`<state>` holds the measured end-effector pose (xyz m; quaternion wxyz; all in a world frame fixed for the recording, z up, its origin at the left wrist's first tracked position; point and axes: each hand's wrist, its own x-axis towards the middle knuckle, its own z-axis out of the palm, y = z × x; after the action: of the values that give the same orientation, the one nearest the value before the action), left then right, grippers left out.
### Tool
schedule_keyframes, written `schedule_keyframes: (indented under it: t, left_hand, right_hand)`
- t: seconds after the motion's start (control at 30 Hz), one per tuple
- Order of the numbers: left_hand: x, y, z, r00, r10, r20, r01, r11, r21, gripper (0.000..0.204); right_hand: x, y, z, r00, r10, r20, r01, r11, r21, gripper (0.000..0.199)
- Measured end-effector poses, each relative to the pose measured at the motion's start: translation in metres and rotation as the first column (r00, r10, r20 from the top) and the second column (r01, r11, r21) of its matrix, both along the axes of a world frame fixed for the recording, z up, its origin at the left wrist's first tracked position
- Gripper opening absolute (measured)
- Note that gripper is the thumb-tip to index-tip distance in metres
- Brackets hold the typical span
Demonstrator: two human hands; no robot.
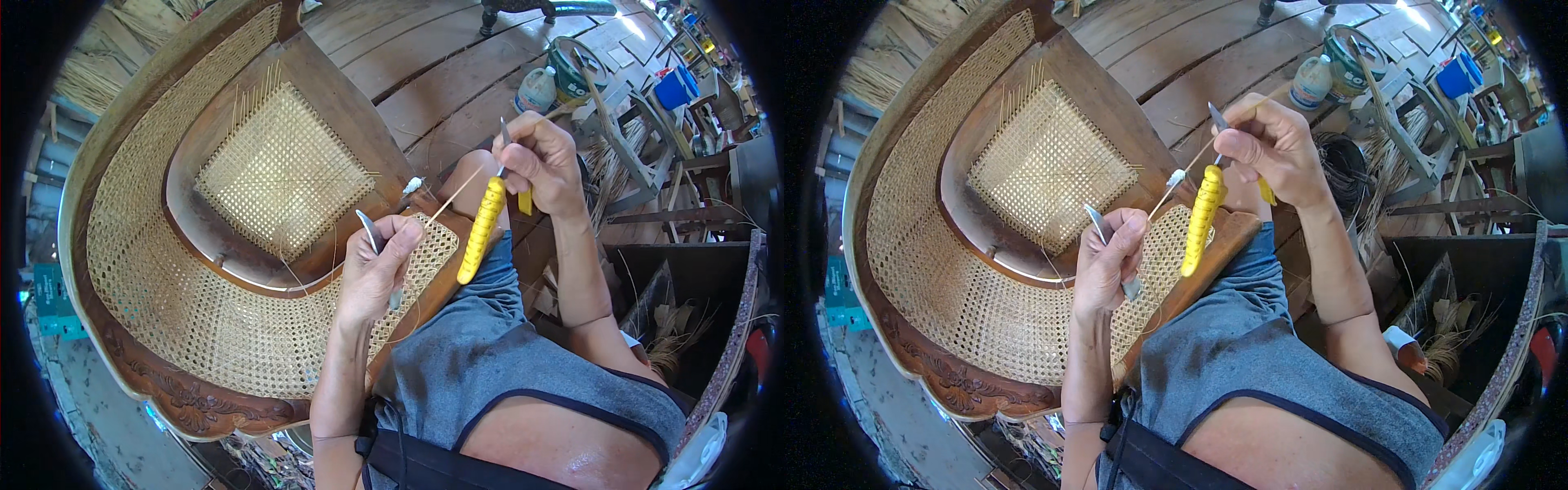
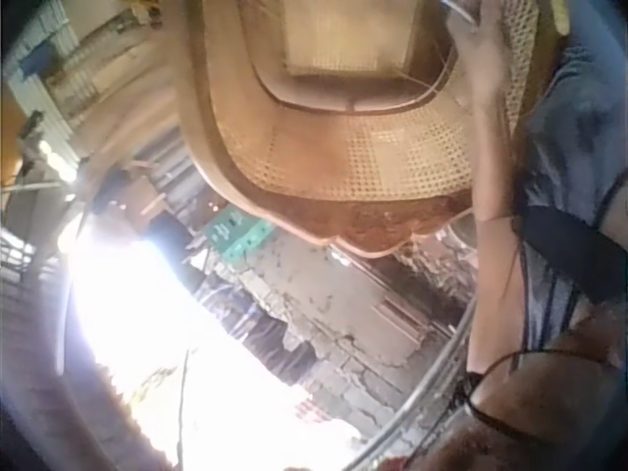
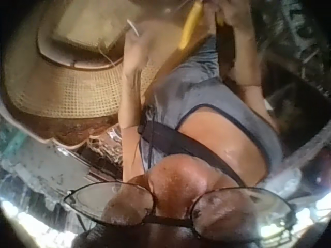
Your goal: Repairing or weaving a rattan chair back using natural fibers and cutting tools.
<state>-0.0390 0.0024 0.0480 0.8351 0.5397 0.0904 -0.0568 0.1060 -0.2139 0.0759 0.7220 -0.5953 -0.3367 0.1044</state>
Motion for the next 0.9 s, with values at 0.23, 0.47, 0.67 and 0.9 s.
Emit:
schedule_keyframes:
  t: [0.23, 0.47, 0.67, 0.9]
  left_hand:
    - [0.007, -0.015, 0.007, 0.983, 0.110, 0.151, -0.150, 0.945, 0.290, 0.018]
    - [0.000, -0.009, 0.005, 0.980, 0.092, 0.174, -0.160, 0.887, 0.433, 0.015]
    - [-0.001, -0.010, 0.011, 0.996, 0.060, 0.062, -0.078, 0.930, 0.360, 0.012]
    - [-0.041, 0.050, -0.018, 0.978, 0.053, 0.204, -0.185, 0.677, 0.712, 0.010]
  right_hand:
    - [-0.049, 0.029, -0.023, 0.964, 0.198, -0.178, -0.232, 0.952, -0.198, 0.020]
    - [-0.039, 0.030, -0.036, 0.940, 0.271, -0.206, -0.280, 0.960, -0.017, 0.023]
    - [-0.044, 0.029, -0.031, 0.948, 0.219, -0.231, -0.244, 0.966, -0.086, 0.019]
    - [0.049, -0.047, -0.013, 0.867, -0.494, -0.072, 0.490, 0.869, -0.065, 0.021]
